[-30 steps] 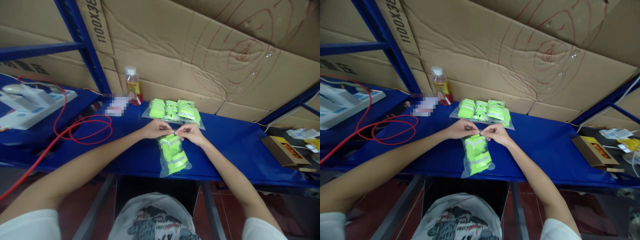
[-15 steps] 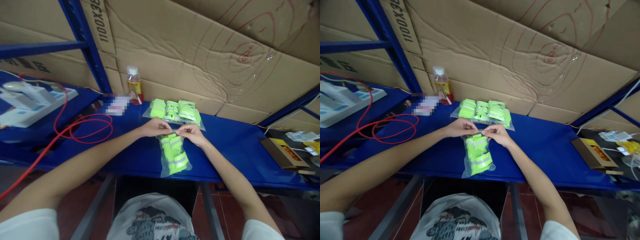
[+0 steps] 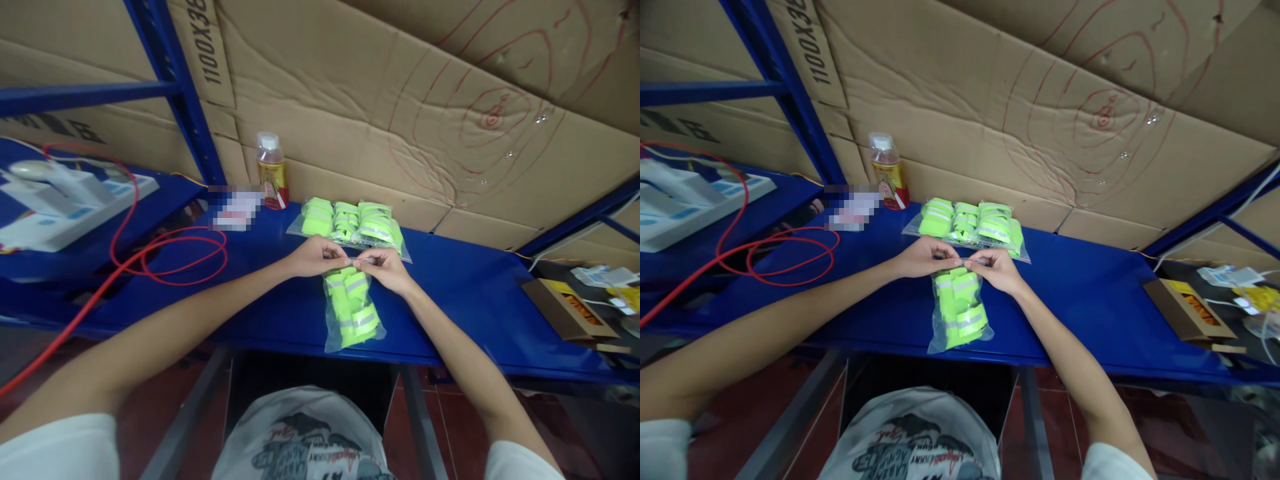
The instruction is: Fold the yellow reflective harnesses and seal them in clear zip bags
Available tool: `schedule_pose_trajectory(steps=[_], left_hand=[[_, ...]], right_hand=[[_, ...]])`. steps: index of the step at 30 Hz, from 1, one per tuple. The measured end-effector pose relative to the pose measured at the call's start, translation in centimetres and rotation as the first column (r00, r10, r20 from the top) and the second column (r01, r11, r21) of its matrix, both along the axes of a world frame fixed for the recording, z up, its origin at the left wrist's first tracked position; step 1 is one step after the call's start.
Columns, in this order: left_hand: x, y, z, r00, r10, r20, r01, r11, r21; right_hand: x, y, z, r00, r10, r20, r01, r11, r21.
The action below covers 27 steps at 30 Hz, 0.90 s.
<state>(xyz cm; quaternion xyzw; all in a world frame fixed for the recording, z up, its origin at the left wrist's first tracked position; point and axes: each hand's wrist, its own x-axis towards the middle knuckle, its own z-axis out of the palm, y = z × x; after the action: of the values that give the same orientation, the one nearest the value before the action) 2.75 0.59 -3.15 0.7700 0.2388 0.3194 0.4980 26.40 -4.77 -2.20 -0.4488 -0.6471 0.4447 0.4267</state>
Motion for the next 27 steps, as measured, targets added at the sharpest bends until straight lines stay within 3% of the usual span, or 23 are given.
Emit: schedule_pose_trajectory(steps=[6, 11, 18, 27], left_hand=[[0.0, 0.0, -0.3, 0.999, -0.033, -0.009, 0.033, 0.999, 0.001], [0.0, -0.4, 0.0, 0.998, 0.05, -0.024, -0.048, 0.994, 0.101], [-1.2, 1.5, -0.3, 0.993, -0.087, -0.076, 0.074, 0.985, -0.153], [-0.2, -0.2, -0.1, 0.997, -0.064, -0.053, 0.061, 0.997, -0.052]], right_hand=[[-0.1, -0.2, 0.1, 0.998, 0.032, 0.058, -0.03, 0.999, -0.036], [-0.2, -0.3, 0.2, 0.999, 0.016, 0.05, -0.013, 0.998, -0.063], [0.7, 0.3, 0.2, 0.998, -0.049, 0.035, 0.05, 0.998, -0.048], [0.6, 0.2, 0.2, 0.994, 0.077, 0.079, -0.068, 0.992, -0.106]])
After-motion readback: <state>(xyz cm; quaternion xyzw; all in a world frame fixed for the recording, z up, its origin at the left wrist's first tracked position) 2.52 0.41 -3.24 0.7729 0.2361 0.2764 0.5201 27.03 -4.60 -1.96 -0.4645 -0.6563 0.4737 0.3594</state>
